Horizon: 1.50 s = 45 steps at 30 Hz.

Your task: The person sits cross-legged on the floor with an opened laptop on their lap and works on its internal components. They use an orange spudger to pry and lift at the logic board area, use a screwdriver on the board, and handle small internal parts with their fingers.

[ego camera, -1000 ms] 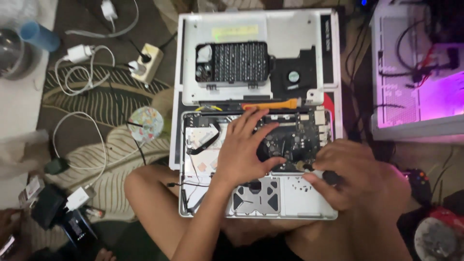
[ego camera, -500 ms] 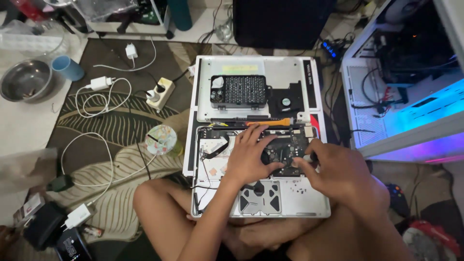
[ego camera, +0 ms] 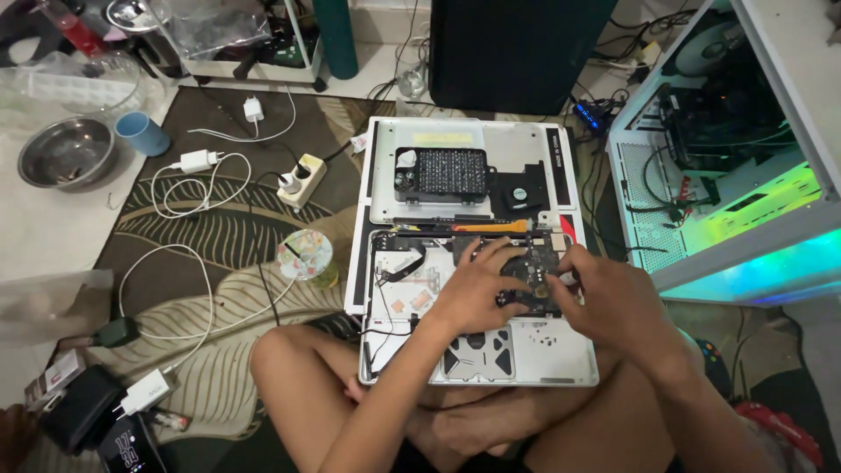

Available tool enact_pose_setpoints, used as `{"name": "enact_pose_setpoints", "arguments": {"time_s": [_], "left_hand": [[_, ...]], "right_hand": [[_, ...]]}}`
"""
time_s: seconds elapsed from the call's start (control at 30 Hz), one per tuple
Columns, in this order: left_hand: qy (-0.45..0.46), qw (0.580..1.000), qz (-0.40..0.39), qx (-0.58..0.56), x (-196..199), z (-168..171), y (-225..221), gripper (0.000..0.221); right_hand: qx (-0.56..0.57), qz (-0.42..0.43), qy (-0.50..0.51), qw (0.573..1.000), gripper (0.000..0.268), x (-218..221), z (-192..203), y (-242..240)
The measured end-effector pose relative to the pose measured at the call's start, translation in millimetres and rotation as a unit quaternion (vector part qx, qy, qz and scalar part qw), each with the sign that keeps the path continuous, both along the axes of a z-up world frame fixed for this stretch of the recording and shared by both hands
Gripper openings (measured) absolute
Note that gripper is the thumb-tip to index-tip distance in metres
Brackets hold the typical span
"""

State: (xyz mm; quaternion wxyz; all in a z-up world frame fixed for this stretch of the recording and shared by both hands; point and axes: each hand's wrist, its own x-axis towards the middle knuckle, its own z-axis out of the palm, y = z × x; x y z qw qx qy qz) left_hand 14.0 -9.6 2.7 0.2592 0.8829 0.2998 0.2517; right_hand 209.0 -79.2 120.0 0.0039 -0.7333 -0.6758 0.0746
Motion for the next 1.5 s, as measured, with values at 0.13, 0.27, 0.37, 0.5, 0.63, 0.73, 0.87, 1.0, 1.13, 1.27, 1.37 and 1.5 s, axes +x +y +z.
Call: {"name": "enact_pose_setpoints", "arguments": {"time_s": [0.13,0.27,0.37,0.5,0.63,0.73,0.87,1.0,1.13,1.27,1.37,1.5], "left_hand": [[-0.013,1.0,-0.002,-0.025,0.5,-0.4,2.5,0.024],[-0.009,1.0,0.001,-0.027,0.3,-3.8,4.7,0.023],[-0.02,0.999,0.003,-0.042,0.6,-4.9,2.7,0.023],[-0.017,0.999,-0.002,-0.047,0.3,-3.6,2.2,0.025],[-0.014,0.998,-0.005,-0.056,1.0,-1.5,3.3,0.025],[-0.006,0.999,0.001,-0.047,2.0,-6.7,4.5,0.027],[0.0,0.999,0.001,-0.047,3.0,-6.5,4.7,0.027],[0.005,0.999,0.005,-0.053,3.2,-5.0,4.6,0.025],[0.005,0.999,0.008,-0.05,3.1,-4.7,3.7,0.025],[0.001,0.999,0.007,-0.051,2.5,-3.1,3.4,0.024],[0.012,0.998,0.007,-0.058,1.4,3.4,2.0,0.023],[0.004,0.998,0.011,-0.062,3.4,2.3,2.8,0.023]], "right_hand": [[0.041,0.017,-0.006,0.999,0.026,5.9,-5.0,-1.7],[0.056,0.028,0.008,0.998,0.025,7.5,-5.6,-0.9],[0.073,0.039,0.039,0.996,0.024,8.8,-6.9,-4.1],[0.101,0.07,0.055,0.991,0.022,13.1,-9.7,-5.3],[0.109,0.091,0.082,0.986,0.018,10.5,-1.2,-5.4],[0.116,0.107,0.078,0.984,0.022,11.3,-2.2,-6.0],[0.113,0.113,0.08,0.984,0.022,12.3,1.3,-6.3],[0.094,0.131,0.083,0.983,0.021,12.6,3.3,-8.1],[0.093,0.142,0.075,0.983,0.025,14.4,-1.9,-8.5],[0.104,0.144,0.056,0.982,0.024,14.2,-4.2,-8.0],[0.096,0.115,0.053,0.987,0.022,14.8,-12.0,-7.6],[0.108,0.081,-0.017,0.991,0.026,12.2,-19.2,-10.2]]}}
